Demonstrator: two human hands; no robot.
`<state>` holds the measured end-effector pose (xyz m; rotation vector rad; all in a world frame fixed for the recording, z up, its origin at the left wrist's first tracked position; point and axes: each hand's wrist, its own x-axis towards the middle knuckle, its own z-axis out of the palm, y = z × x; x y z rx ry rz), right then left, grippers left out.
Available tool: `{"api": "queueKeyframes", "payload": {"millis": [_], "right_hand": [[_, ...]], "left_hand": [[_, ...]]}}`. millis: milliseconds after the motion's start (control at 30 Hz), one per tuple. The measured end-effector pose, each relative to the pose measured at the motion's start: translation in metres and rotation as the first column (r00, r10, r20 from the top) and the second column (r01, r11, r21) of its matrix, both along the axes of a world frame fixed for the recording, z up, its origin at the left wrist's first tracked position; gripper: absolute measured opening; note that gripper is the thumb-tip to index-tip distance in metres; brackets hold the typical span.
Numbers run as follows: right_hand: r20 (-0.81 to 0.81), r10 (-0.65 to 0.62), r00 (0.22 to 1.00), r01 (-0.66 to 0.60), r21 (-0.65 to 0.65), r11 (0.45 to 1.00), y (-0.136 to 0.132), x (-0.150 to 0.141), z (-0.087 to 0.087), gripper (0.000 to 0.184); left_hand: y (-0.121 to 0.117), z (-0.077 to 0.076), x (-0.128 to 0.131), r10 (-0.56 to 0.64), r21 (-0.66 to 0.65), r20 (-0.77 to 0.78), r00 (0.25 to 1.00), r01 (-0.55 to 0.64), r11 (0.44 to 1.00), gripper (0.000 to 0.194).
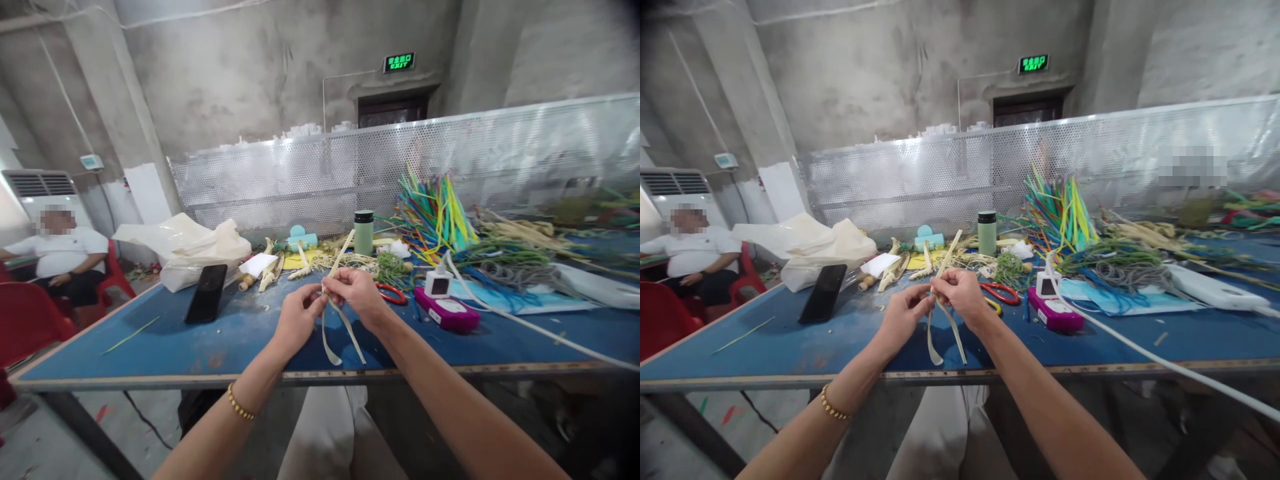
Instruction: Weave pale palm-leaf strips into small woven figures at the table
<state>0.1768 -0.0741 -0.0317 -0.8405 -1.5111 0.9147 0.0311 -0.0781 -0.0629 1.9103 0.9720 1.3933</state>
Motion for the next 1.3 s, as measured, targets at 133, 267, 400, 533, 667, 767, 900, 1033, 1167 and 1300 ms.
{"api": "queueKeyframes", "payload": {"millis": [133, 267, 400, 533, 667, 767, 900, 1033, 1167, 1300], "right_hand": [[0.022, -0.004, 1.000, 0.004, 0.015, 1.000, 0.000, -0.002, -0.001, 0.033], [0.051, -0.023, 0.998, 0.022, 0.017, 1.000, 0.004, -0.003, -0.006, 0.030], [0.165, -0.115, 0.979, 0.104, 0.073, 0.992, 0.011, -0.001, -0.011, 0.027], [0.240, -0.125, 0.963, 0.101, 0.107, 0.989, 0.011, 0.000, -0.011, 0.024], [0.272, -0.099, 0.957, 0.066, 0.127, 0.990, 0.010, -0.001, -0.011, 0.023], [0.324, -0.112, 0.939, 0.055, 0.178, 0.982, 0.013, -0.001, -0.015, 0.022], [0.392, -0.141, 0.909, 0.049, 0.236, 0.970, 0.018, 0.001, -0.021, 0.022], [0.356, -0.115, 0.927, 0.037, 0.220, 0.975, 0.019, -0.001, -0.021, 0.021], [0.316, -0.142, 0.938, 0.096, 0.158, 0.983, 0.017, -0.002, -0.017, 0.025], [0.382, -0.228, 0.896, 0.140, 0.244, 0.960, 0.017, -0.001, -0.015, 0.027]], "left_hand": [[0.003, -0.001, 0.000, -0.058, -0.097, 0.119, 0.991, 0.070, 0.993, 0.018], [0.002, 0.000, -0.001, -0.004, -0.083, 0.148, 0.989, 0.016, 0.996, 0.011], [0.001, -0.002, -0.001, 0.026, -0.091, 0.174, 0.984, -0.010, 0.996, 0.014], [0.001, -0.003, 0.000, -0.028, -0.171, 0.269, 0.963, 0.076, 0.982, 0.019], [-0.002, -0.001, -0.001, -0.054, -0.239, 0.363, 0.930, 0.149, 0.959, 0.024], [-0.001, 0.000, -0.005, -0.082, -0.333, 0.438, 0.895, 0.246, 0.910, 0.030], [0.004, -0.002, -0.009, -0.131, -0.423, 0.519, 0.844, 0.387, 0.819, 0.034], [0.006, -0.002, -0.012, -0.155, -0.434, 0.587, 0.795, 0.470, 0.768, 0.031], [0.004, 0.001, -0.014, -0.197, -0.418, 0.614, 0.764, 0.527, 0.740, 0.028], [0.001, 0.002, -0.016, -0.194, -0.410, 0.536, 0.822, 0.455, 0.791, 0.038]]}}
